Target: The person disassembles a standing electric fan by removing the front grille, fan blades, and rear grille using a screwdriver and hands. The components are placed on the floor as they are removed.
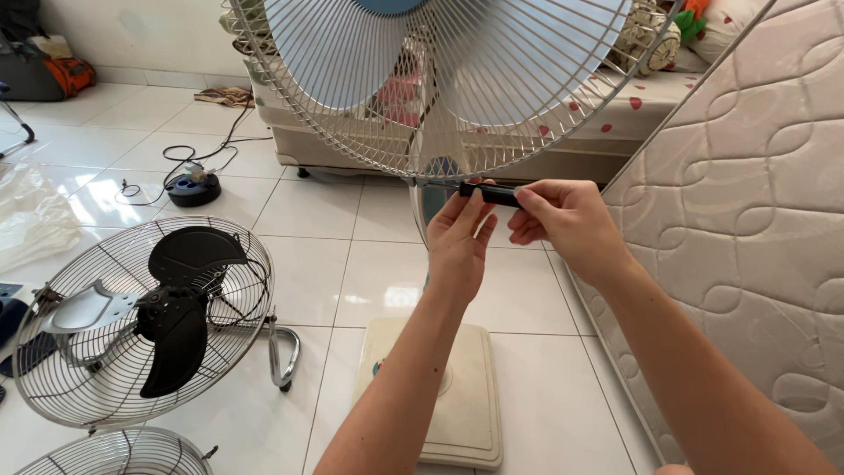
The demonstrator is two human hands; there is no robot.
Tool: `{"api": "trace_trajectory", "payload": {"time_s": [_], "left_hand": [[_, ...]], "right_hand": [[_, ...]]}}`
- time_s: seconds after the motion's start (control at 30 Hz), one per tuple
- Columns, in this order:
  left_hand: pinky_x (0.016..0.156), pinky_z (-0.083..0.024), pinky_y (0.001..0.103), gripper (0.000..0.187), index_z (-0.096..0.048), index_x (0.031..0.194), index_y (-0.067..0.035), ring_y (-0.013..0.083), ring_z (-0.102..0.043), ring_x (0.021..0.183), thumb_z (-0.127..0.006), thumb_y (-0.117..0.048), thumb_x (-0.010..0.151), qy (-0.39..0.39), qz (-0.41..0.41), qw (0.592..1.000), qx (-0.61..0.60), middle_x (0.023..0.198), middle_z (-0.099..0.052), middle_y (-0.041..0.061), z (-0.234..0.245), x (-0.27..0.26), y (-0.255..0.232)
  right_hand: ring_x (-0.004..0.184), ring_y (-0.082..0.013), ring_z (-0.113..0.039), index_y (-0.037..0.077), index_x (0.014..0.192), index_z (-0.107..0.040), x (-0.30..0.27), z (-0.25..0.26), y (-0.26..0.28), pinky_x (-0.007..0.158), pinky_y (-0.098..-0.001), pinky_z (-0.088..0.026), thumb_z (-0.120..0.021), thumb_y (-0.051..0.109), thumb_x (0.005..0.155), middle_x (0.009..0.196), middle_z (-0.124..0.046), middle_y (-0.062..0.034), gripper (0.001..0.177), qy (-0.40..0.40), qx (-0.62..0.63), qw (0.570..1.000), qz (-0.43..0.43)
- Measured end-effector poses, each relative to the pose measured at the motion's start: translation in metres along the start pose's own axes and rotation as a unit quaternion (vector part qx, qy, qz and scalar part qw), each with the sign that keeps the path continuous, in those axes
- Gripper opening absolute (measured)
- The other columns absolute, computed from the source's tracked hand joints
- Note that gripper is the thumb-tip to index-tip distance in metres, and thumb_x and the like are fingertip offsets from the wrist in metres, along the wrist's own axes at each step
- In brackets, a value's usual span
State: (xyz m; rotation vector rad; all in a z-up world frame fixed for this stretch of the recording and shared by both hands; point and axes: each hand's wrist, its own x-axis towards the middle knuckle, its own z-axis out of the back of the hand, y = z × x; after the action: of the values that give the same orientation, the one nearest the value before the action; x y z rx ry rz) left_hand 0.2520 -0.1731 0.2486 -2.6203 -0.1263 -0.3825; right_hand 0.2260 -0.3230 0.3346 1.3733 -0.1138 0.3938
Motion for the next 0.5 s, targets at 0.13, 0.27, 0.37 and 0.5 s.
{"api": "trace_trajectory", "payload": {"time_s": [0.13,0.27,0.37,0.5], "left_hand": [[0.081,-0.053,0.025,0.018,-0.074,0.107,-0.013,0.0099,-0.067,0.096,-0.072,-0.026,0.094,-0.025,0.009,1.0,0.013,0.1,-0.073,-0.002,-0.01,-0.003,-0.002],[0.075,-0.053,0.024,0.022,-0.072,0.097,-0.009,0.0111,-0.066,0.089,-0.077,-0.03,0.092,-0.076,0.033,0.995,0.054,0.095,-0.073,0.0,-0.019,-0.001,-0.005],[0.067,-0.054,0.022,0.024,-0.073,0.093,-0.005,0.0108,-0.064,0.078,-0.079,-0.028,0.091,-0.096,0.046,0.992,0.067,0.089,-0.072,0.003,-0.023,0.0,-0.008],[0.064,-0.055,0.018,0.018,-0.073,0.092,0.0,0.0092,-0.066,0.071,-0.081,-0.016,0.09,-0.087,0.026,0.994,0.063,0.084,-0.069,0.005,-0.023,0.003,-0.014]], "right_hand": [[0.075,-0.015,-0.073,-0.005,0.114,-0.068,-0.001,0.0,0.002,0.07,-0.0288,-0.063,-0.063,0.007,0.098,0.086,-0.073,-0.012,0.021,0.022,-0.037,0.996,0.08],[0.081,-0.0118,-0.072,-0.004,0.116,-0.069,0.001,0.002,-0.002,0.073,-0.0266,-0.061,-0.067,0.0,0.094,0.094,-0.076,-0.0107,0.022,0.023,-0.069,0.989,0.13],[0.086,-0.0105,-0.072,-0.005,0.118,-0.071,0.004,0.005,-0.007,0.078,-0.0259,-0.061,-0.07,-0.006,0.091,0.099,-0.076,-0.0098,0.027,0.028,-0.073,0.983,0.163],[0.088,-0.011,-0.071,-0.006,0.121,-0.073,0.009,0.006,-0.011,0.08,-0.0261,-0.06,-0.073,-0.01,0.089,0.1,-0.077,-0.01,0.032,0.022,-0.062,0.984,0.163]]}}
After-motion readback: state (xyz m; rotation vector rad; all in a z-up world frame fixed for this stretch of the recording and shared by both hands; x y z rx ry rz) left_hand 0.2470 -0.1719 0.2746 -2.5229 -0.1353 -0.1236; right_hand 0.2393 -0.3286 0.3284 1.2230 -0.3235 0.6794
